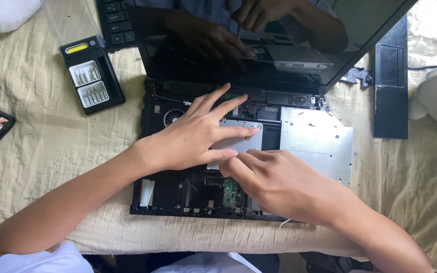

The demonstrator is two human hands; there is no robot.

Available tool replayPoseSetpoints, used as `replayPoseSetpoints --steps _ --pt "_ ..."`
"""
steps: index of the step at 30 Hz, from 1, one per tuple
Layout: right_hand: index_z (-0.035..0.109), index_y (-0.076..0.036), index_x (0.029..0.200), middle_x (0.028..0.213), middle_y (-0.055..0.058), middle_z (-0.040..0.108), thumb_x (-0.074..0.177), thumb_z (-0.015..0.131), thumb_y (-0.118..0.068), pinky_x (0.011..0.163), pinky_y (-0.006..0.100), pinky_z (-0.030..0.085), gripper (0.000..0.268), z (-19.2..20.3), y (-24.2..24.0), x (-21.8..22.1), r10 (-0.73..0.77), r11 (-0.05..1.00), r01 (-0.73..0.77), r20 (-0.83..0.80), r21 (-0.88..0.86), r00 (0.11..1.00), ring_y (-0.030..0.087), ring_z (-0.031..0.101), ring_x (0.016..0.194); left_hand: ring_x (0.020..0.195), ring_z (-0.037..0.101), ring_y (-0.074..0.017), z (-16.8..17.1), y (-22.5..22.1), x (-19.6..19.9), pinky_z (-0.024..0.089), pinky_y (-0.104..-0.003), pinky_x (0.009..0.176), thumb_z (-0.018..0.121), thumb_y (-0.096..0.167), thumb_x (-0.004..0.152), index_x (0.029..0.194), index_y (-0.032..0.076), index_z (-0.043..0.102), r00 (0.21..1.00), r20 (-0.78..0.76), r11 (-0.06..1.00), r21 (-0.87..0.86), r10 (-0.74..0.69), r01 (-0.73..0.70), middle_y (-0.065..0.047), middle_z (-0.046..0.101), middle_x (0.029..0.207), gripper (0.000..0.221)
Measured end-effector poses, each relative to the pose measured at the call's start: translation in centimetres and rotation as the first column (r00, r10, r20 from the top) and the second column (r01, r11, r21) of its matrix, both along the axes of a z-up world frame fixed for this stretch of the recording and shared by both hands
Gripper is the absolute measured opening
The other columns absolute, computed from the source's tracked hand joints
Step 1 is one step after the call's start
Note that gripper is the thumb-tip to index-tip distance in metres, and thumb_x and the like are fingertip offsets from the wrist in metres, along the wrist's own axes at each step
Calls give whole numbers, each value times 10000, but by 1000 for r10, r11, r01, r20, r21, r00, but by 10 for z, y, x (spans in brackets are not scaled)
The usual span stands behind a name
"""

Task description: Disassembling a laptop to access internal components, including removing the optical drive and unscrewing internal brackets.

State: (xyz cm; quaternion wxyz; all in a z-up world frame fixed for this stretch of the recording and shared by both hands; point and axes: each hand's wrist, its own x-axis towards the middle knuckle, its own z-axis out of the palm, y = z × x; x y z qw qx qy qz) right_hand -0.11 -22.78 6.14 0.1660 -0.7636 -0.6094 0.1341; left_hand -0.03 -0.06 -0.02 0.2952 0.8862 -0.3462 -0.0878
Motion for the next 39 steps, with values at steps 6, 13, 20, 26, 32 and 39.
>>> replayPoseSetpoints --steps 6,13,20,26,32,39 --pt "460 -26 1065 901 135 595 988 476 -28 604 434 503 79 5 -1 2 -84 996 78 -147 -46 986 320 603 732 1509 108 -516 -3 1 0 221 -686 1134 602 416 998 1442 292 586 1000 30 1000 1 -9 9 -238 264 1629 461" --pt "449 -88 1081 554 31 510 1059 497 -129 330 338 294 67 -4 3 -4 -264 964 265 -42 14 964 204 382 328 1511 92 -523 -3 1 1 210 -696 1141 615 422 992 1439 288 586 1000 18 1000 -9 -11 11 -238 256 1633 468" --pt "365 -12 1225 725 109 600 1045 509 -97 359 374 324 246 7 3 -2 -277 961 272 -176 -52 945 267 422 394 1515 111 -503 -1 0 1 246 -681 1116 637 333 984 1444 275 582 1000 23 1000 -9 -2 2 -242 267 1632 467" --pt "492 -41 1033 789 77 583 1007 528 -17 428 356 458 51 2 4 -16 -234 971 235 -29 29 972 210 533 599 1514 95 -494 -2 1 1 224 -681 1139 642 377 980 1444 293 586 1000 14 1000 6 -4 4 -218 256 1634 474" --pt "539 -64 1133 609 -22 497 1046 597 -144 305 307 342 132 -3 3 -18 -208 975 219 219 -26 953 114 445 448 1511 96 -503 -1 0 0 210 -682 1141 654 372 970 1436 279 595 1000 -1 1000 10 -3 3 -220 252 1635 478" --pt "516 -2 1129 955 139 550 868 496 108 653 408 460 284 8 -1 -4 16 1000 -16 -41 2 999 297 505 788 1509 115 -507 -2 0 0 234 -689 1133 609 403 996 1434 272 596 1000 31 1000 6 -5 5 -228 268 1628 457"
